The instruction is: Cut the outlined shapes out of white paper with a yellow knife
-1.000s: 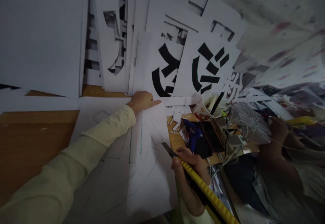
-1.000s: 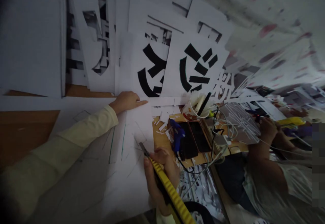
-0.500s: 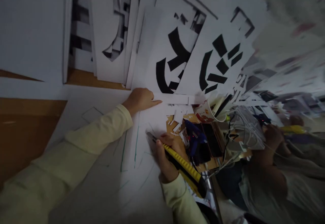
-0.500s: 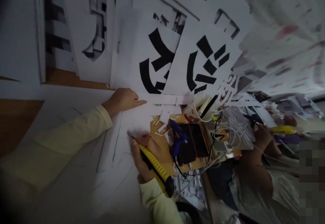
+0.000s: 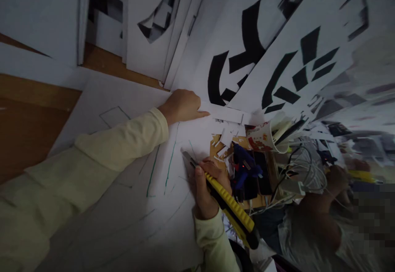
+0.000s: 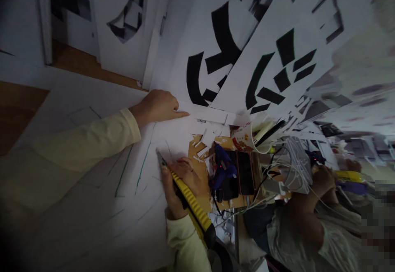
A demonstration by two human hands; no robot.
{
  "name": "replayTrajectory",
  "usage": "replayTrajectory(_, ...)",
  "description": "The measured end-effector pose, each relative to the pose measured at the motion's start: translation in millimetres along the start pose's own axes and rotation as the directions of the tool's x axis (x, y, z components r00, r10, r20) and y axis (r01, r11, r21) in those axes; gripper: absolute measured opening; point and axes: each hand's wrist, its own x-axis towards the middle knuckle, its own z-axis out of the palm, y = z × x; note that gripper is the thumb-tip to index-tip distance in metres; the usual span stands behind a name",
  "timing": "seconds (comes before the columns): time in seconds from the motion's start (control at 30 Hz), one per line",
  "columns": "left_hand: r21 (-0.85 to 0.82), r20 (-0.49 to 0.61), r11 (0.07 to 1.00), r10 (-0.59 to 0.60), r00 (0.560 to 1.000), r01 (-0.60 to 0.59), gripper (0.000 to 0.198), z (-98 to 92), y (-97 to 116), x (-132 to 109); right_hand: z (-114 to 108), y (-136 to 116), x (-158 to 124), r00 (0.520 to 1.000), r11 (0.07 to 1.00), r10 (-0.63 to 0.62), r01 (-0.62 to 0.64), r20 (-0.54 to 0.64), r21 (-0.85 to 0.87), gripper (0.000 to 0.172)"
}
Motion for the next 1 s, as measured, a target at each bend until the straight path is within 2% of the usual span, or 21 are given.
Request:
replayTrajectory(0.1,-0.019,0.002,1.0,0.007,1.0,-0.007,0.072,-0.7,0.2,-0.2,-1.7,2.6,-1.6,1.0,1.0,0.0,0.0,-0.006,-0.008,0.005)
replayTrajectory(0.27,-0.059,-0.013,0.998,0.016,1.0,-0.016,0.067,-0.2,-0.6,0.2,-11.3,7.6,-7.1,0.996,0.999,0.033,-0.033,0.079,-0.002,0.005)
replayTrajectory(0.6,-0.059,-0.015,0.998,0.018,1.0,-0.018,0.066,0.9,-1.1,1.1,-15.4,12.7,-12.7,0.99,0.994,0.11,-0.109,0.085,-0.013,0.004)
replayTrajectory(0.73,-0.043,-0.009,0.999,0.015,1.0,-0.016,0.067,-0.4,-0.6,1.1,-14.0,11.4,-9.8,0.991,0.996,0.082,-0.084,0.103,0.009,0.003)
replayTrajectory(0.9,-0.026,-0.006,0.999,0.027,1.0,-0.027,0.07,-1.4,-1.3,1.1,-11.3,9.3,-4.6,0.996,1.0,-0.013,0.014,0.087,-0.01,0.005)
replayTrajectory(1.0,-0.025,-0.007,0.999,0.028,1.0,-0.028,0.07,-1.4,-1.5,0.8,-13.4,10.4,-7.6,0.995,0.996,0.017,-0.009,0.095,-0.087,0.006)
